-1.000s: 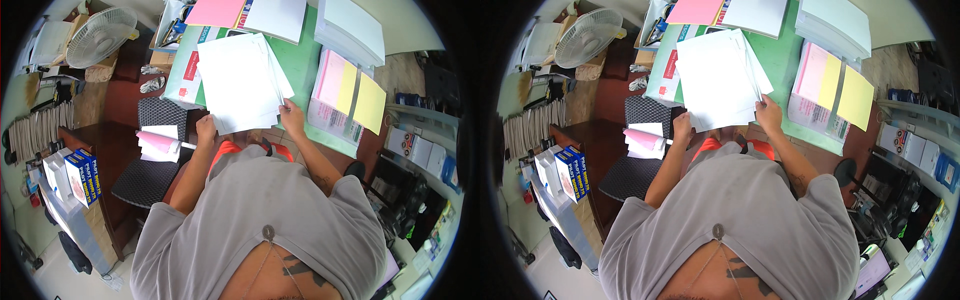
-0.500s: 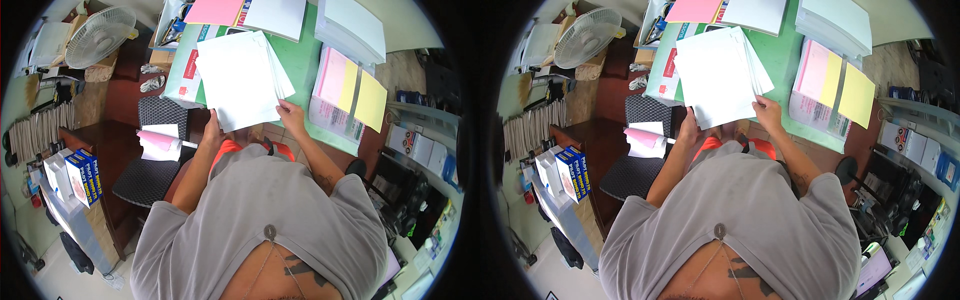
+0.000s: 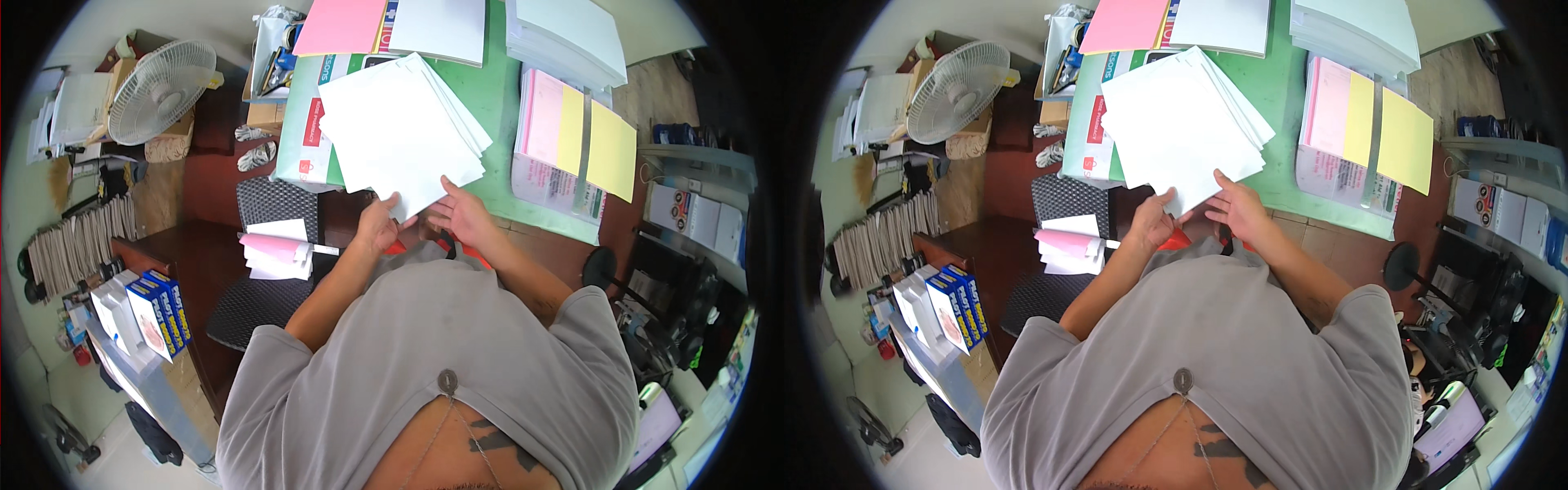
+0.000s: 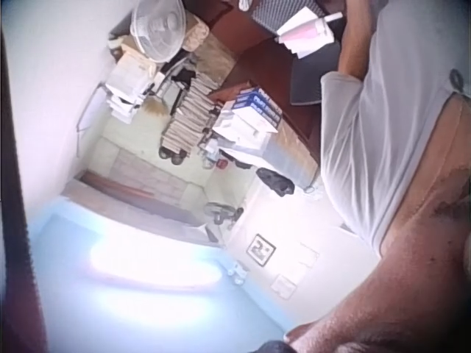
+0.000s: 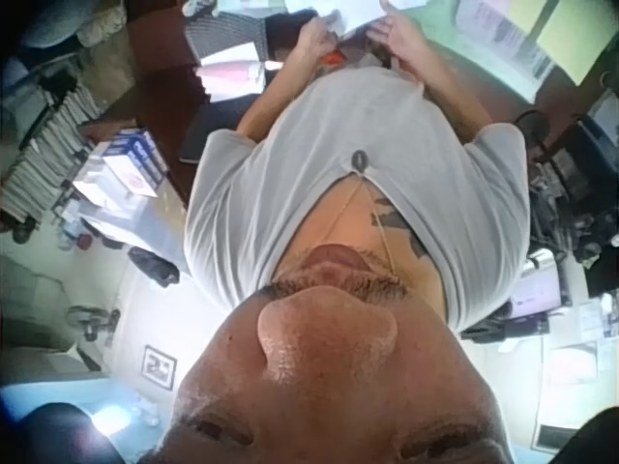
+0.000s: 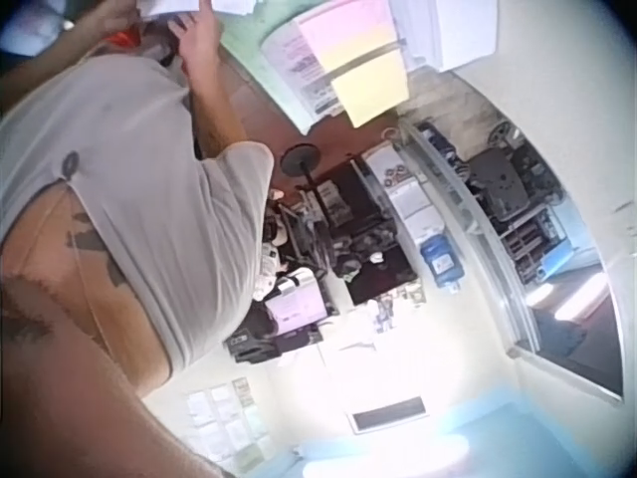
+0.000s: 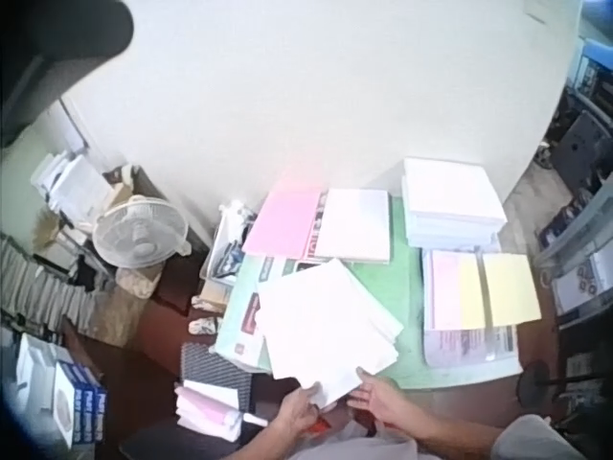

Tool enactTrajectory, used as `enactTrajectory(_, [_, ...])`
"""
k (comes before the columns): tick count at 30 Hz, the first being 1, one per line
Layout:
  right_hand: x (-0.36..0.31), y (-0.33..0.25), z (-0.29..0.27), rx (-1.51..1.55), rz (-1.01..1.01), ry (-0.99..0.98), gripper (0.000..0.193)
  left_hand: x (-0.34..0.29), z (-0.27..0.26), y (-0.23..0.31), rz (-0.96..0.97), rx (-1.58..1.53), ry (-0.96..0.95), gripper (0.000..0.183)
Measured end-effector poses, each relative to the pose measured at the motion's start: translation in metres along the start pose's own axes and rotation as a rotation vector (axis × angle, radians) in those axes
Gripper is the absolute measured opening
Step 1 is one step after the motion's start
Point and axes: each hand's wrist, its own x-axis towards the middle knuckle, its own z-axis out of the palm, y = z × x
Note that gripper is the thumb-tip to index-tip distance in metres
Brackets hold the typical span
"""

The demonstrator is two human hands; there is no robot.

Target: Sorting and flipping through a stack of white paper on a green cutting mat.

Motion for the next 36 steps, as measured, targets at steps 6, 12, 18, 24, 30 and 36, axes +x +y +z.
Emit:
enactTrajectory(6, [0.043, 0.024, 0.008, 0.133, -0.163, 0.186, 0.028, -0.015, -0.015, 0.049, -0.181, 0.999, -0.019, 0.048])
enactTrajectory(12, [0.042, 0.045, 0.034, 0.192, -0.185, 0.289, 0.031, 0.030, -0.020, 0.160, 0.959, 1.429, 0.033, 0.029])
enactTrajectory(18, [0.084, 0.083, 0.081, 0.237, -0.486, 0.574, 0.059, 0.119, 0.016, 0.247, 1.128, 1.756, 0.124, 0.064])
enactTrajectory(24, [0.092, 0.080, 0.104, 0.374, -0.485, 0.823, 0.041, 0.120, 0.039, 0.244, 0.769, 1.997, 0.013, 0.077])
enactTrajectory(30, [0.074, 0.077, 0.088, 0.519, -0.422, 0.732, 0.036, 0.131, 0.050, 0.251, 0.585, 1.922, -0.036, 0.083])
enactTrajectory(36, [0.051, 0.055, 0.080, 0.428, -0.339, 0.549, 0.037, 0.146, 0.055, 0.267, 0.470, 1.542, -0.125, 0.084])
